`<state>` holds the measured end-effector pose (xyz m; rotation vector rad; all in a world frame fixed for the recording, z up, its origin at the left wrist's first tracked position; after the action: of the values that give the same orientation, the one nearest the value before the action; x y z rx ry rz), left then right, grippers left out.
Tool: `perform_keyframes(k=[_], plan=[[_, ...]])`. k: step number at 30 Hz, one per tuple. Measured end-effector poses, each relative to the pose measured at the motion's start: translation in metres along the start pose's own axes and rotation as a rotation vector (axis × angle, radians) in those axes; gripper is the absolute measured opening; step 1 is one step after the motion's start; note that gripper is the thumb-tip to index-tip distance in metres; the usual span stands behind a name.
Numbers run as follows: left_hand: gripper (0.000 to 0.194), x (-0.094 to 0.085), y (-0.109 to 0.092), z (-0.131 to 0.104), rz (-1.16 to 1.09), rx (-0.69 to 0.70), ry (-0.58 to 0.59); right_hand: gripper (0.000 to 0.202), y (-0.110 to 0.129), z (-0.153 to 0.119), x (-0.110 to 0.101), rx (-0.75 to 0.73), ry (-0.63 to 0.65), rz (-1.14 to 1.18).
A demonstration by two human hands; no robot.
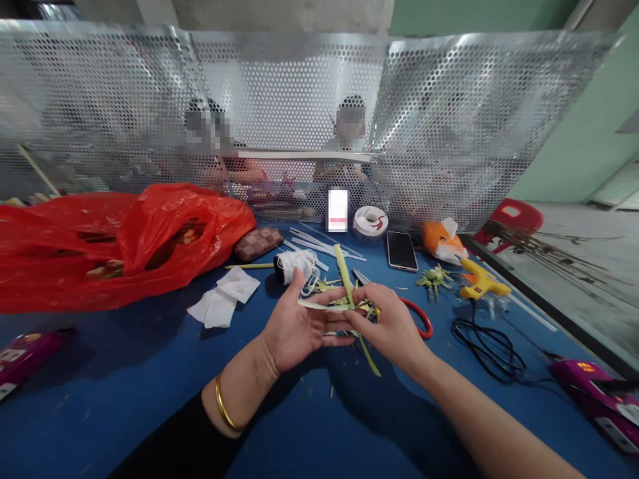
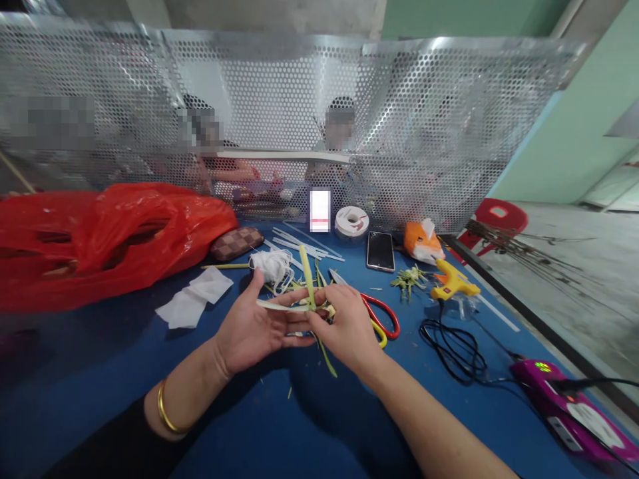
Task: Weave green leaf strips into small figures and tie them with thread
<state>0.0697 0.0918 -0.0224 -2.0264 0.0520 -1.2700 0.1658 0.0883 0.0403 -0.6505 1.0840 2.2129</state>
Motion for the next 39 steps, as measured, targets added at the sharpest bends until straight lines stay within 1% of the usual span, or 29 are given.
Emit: perform_keyframes(k=[3,6,8,9,11,13,14,16,17,19,21,22,25,27,29,31,34,36,37,38,39], plan=[[0.091,0.006,-0.001,-0.001,-0.045,-0.019,0.074,0.006,-0.001,0.001,-0.003,0.013,-0.016,0.019],[0.095,0.010,-0.005,-0.002,-0.085,0.014,0.103,0.006,-0.013,-0.002,-0.011,0.123,-0.083,0.072],[0.094,0.009,-0.004,0.000,-0.117,0.020,0.092,0.009,-0.021,-0.005,-0.011,0.210,-0.107,0.141],[0.090,0.006,-0.002,0.001,-0.123,0.016,0.068,0.010,-0.024,-0.006,-0.008,0.243,-0.104,0.182],[0.067,-0.005,0.004,0.006,-0.090,0.010,-0.034,0.011,-0.026,-0.007,-0.001,0.266,-0.074,0.237],[0.036,-0.019,0.007,0.007,0.002,0.030,-0.185,0.010,-0.022,-0.007,0.005,0.230,-0.041,0.228],[0.029,-0.025,0.007,0.007,0.046,0.043,-0.253,0.010,-0.020,-0.007,0.008,0.200,-0.031,0.201],[0.025,-0.032,0.008,0.005,0.143,0.056,-0.347,0.011,-0.014,-0.007,0.011,0.133,-0.013,0.135],[0.025,-0.032,0.007,0.004,0.183,0.062,-0.370,0.014,-0.011,-0.007,0.013,0.098,0.004,0.105],[0.027,-0.030,0.006,0.001,0.237,0.075,-0.393,0.016,-0.004,-0.007,0.017,0.027,0.050,0.055],[0.024,-0.029,0.005,-0.001,0.255,0.084,-0.419,0.009,0.001,-0.006,0.018,-0.031,0.085,0.016],[0.023,-0.030,0.005,-0.001,0.257,0.084,-0.443,0.004,0.002,-0.005,0.017,-0.048,0.091,-0.004],[0.024,-0.034,0.002,-0.004,0.221,0.115,-0.511,0.009,0.003,-0.003,0.010,-0.093,0.084,-0.088],[0.025,-0.034,-0.002,-0.004,0.198,0.163,-0.525,0.004,0.004,-0.001,0.006,-0.127,0.077,-0.149],[0.027,-0.032,-0.004,-0.004,0.223,0.188,-0.507,0.011,0.005,-0.001,0.004,-0.150,0.079,-0.187],[0.028,-0.030,-0.003,-0.003,0.283,0.176,-0.481,0.017,0.007,-0.002,0.006,-0.163,0.092,-0.205],[0.021,-0.032,-0.004,-0.004,0.353,0.165,-0.520,0.019,0.013,-0.002,0.009,-0.179,0.123,-0.174],[0.013,-0.036,-0.007,-0.007,0.338,0.184,-0.569,0.018,0.009,0.000,0.005,-0.133,0.119,-0.083],[0.010,-0.036,-0.008,-0.007,0.300,0.193,-0.566,0.019,0.001,0.002,0.001,-0.065,0.095,-0.002],[0.009,-0.034,-0.009,-0.006,0.243,0.199,-0.536,0.022,-0.012,0.003,-0.004,0.038,0.053,0.111],[0.009,-0.030,-0.009,-0.005,0.173,0.202,-0.482,0.026,-0.028,0.003,-0.009,0.170,-0.007,0.251]])
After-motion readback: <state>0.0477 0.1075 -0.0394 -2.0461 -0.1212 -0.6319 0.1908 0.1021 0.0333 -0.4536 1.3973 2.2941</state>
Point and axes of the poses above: each hand's wrist, its own z-axis towards the middle knuckle, its own x-axis out of the palm, y = z × x, the point moved 10 cm from there along z, towards the middle knuckle, and after that the axes turned 4 degrees about -x, right-handed, at the moved point
